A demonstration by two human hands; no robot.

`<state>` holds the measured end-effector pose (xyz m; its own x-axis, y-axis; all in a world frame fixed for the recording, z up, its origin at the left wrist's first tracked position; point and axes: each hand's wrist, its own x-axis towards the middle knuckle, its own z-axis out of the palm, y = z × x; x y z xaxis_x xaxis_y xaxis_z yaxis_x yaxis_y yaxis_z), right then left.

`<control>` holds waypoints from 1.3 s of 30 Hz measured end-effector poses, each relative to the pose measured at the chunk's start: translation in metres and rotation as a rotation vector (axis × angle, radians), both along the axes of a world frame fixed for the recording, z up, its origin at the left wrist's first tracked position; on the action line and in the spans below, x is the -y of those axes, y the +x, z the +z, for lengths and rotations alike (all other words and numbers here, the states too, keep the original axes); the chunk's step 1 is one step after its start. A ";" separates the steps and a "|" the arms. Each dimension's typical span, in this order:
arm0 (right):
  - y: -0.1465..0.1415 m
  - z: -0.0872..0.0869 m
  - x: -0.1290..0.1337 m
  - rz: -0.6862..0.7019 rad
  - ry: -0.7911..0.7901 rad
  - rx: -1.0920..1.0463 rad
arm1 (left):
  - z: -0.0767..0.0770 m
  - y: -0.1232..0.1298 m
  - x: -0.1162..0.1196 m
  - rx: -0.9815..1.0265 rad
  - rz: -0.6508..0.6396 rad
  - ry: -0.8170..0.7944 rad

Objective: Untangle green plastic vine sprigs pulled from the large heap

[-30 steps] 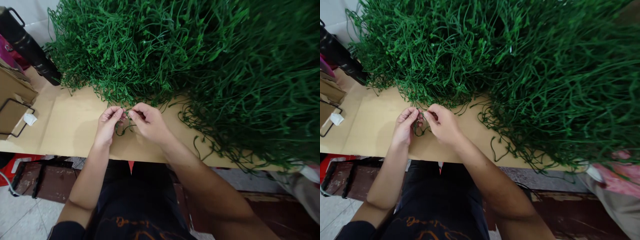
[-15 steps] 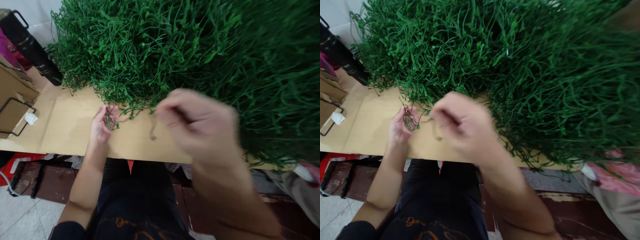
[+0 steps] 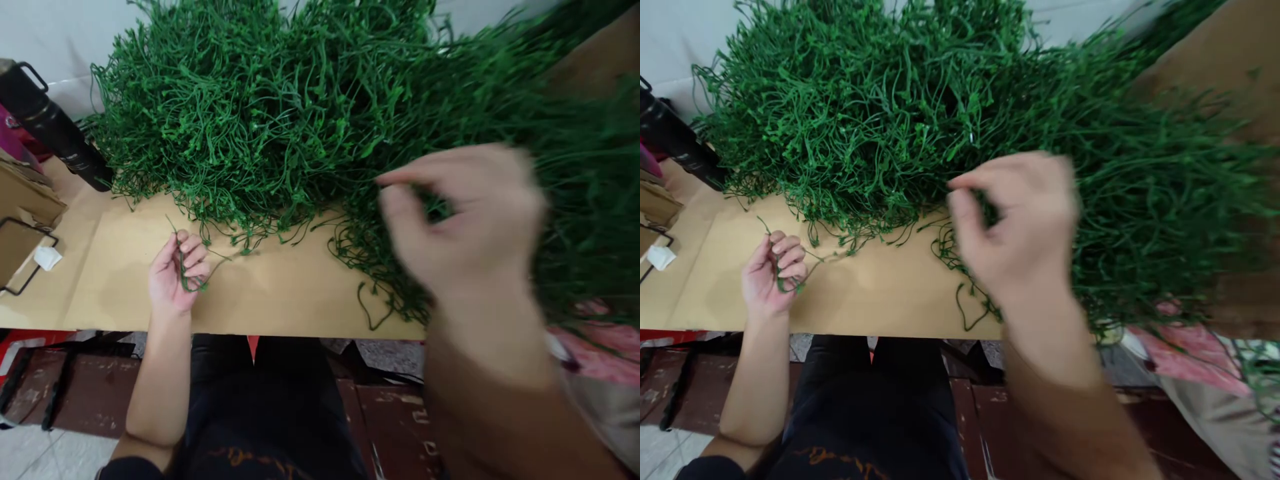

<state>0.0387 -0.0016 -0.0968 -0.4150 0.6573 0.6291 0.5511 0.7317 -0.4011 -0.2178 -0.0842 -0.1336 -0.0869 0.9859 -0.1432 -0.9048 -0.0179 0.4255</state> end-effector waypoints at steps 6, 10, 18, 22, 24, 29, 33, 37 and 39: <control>-0.066 -0.039 0.033 0.319 -0.289 -0.113 | 0.013 0.003 -0.005 0.047 0.097 -0.038; -0.089 -0.050 0.044 0.442 -0.540 -0.198 | 0.017 0.007 -0.006 0.020 0.050 -0.085; -0.100 -0.054 0.052 0.533 -0.905 -0.356 | 0.025 -0.011 0.038 -0.278 0.030 0.072; -0.086 -0.041 0.046 0.667 -0.895 -0.156 | 0.031 -0.037 0.079 -0.913 -0.164 0.325; -0.071 -0.030 0.038 0.711 -0.839 -0.008 | 0.036 -0.052 0.098 -1.362 -0.489 0.400; -0.029 -0.009 0.011 0.495 -0.584 0.055 | 0.037 -0.080 0.131 -1.929 -0.655 0.125; -0.015 0.012 -0.005 0.333 -0.385 0.000 | 0.032 -0.094 0.139 -2.049 -0.449 -0.141; -0.026 0.030 -0.032 0.129 -0.158 -0.019 | 0.038 -0.092 0.131 -2.066 -0.335 -0.212; -0.040 0.032 -0.056 0.015 -0.022 -0.030 | 0.044 -0.083 0.122 -2.068 -0.358 -0.186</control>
